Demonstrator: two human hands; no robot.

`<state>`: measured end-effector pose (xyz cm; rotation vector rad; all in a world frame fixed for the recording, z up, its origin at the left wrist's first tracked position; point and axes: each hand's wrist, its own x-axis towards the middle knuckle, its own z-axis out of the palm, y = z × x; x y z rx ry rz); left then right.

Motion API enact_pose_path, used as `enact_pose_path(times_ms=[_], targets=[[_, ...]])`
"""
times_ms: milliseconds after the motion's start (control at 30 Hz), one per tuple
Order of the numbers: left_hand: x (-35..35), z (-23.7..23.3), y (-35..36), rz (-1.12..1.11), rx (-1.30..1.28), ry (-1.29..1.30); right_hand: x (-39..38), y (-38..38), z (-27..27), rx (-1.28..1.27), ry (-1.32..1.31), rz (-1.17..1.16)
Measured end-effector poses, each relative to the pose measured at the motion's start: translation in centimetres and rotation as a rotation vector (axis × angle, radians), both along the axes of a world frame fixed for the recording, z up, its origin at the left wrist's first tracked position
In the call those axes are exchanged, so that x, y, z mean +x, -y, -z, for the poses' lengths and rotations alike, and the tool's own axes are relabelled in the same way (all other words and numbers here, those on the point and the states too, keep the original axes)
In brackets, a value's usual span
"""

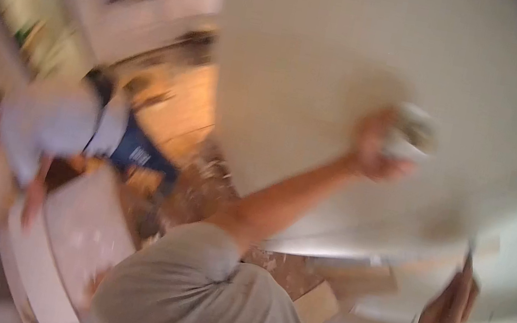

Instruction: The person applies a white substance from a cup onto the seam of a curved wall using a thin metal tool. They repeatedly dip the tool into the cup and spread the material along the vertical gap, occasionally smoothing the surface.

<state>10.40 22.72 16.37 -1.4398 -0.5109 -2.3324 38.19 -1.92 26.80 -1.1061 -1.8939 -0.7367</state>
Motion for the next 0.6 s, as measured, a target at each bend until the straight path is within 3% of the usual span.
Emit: enact_pose_path(times_ms=[33,67,100,133,167,233,267,367,600], targets=[[-0.7,-2.1,2.0,0.181,-0.064,-0.002,-1.2,0.0,0.4,0.001,-0.073,-0.157],[-1.4,-1.9,1.0,0.409,-0.098,-0.191,-1.3,0.0,1.6,0.003,-0.047,-0.176],[-0.7,-2.7,2.1,0.355,-0.032,-0.048,-0.8,0.5,3.1,-0.114,-0.11,-0.12],[-1.0,-2.3,3.1,0.455,-0.182,-0.05,-1.6,0.0,5.3,-0.1,-0.142,-0.235],[-1.6,-1.4,4.0,0.41,-0.18,-0.032,-2.6,-0.2,7.0,-0.095,-0.091,-0.281],[-2.9,-0.3,6.4,0.498,-0.504,-0.065,-4.7,0.8,11.0,-0.325,-0.274,-0.331],[-3.8,0.6,7.4,0.473,-0.506,-0.054,-6.7,0.9,12.6,-0.365,-0.366,-0.453],[-7.4,2.8,10.3,0.305,-0.462,-0.018,-9.9,0.4,16.7,-0.563,-0.577,-0.5],[-16.9,9.1,19.1,0.082,-0.668,0.088,-16.3,2.2,17.1,-0.849,-0.429,-0.457]])
